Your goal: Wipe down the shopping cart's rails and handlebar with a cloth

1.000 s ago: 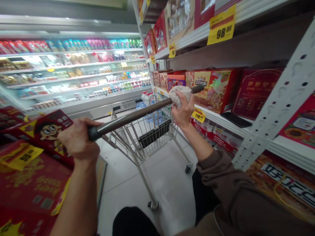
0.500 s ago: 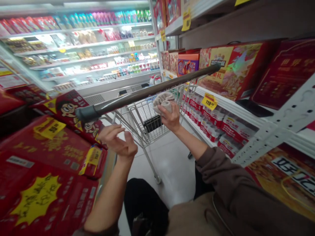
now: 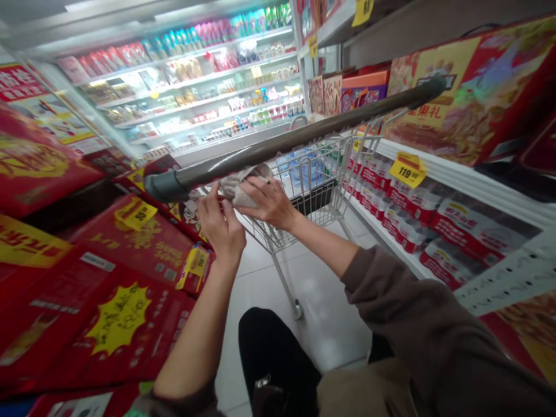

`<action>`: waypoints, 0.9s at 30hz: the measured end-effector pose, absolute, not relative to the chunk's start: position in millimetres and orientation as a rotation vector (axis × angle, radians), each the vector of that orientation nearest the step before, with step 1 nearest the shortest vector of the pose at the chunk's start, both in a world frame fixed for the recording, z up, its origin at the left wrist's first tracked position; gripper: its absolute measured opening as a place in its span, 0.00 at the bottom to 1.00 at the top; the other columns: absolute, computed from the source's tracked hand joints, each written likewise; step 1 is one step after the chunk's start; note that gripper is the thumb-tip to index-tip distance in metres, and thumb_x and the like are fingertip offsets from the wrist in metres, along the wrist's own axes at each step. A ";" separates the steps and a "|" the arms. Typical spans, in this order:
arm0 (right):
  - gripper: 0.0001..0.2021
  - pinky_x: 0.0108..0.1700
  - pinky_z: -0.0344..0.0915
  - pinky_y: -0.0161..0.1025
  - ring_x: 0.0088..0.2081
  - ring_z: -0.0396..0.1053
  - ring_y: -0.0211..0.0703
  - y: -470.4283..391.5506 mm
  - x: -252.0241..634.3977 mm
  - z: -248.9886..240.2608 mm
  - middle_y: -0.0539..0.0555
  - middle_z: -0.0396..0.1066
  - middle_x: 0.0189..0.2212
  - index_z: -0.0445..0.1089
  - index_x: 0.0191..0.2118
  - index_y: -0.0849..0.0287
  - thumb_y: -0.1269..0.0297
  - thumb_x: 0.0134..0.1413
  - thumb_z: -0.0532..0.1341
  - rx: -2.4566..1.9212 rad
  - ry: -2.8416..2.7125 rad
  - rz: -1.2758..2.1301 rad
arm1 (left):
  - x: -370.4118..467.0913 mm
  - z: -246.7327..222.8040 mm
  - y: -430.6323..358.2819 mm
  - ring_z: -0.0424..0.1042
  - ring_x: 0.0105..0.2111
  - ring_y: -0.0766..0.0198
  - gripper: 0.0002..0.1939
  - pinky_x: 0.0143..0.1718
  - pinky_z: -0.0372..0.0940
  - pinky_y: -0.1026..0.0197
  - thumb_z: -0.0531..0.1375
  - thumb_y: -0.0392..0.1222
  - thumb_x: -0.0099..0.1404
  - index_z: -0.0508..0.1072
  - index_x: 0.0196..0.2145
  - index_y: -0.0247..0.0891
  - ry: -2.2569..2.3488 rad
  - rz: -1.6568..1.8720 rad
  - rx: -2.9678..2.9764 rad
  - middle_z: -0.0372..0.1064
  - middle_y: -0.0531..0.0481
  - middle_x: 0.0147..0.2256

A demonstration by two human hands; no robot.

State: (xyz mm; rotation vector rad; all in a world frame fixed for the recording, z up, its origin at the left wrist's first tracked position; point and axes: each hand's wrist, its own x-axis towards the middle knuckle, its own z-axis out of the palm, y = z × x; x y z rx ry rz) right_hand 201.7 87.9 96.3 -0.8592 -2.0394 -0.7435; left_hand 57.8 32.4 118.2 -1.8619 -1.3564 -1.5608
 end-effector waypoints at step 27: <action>0.17 0.66 0.56 0.68 0.71 0.52 0.58 123.6 268.3 103.0 0.56 0.65 0.65 0.71 0.57 0.46 0.66 0.66 0.58 -1.172 -1.572 -0.692 | 55.9 158.0 68.7 0.66 0.56 0.45 0.31 0.62 0.61 0.39 0.52 0.27 0.56 0.71 0.58 0.34 -1.218 -1.046 -2.059 0.70 0.37 0.52</action>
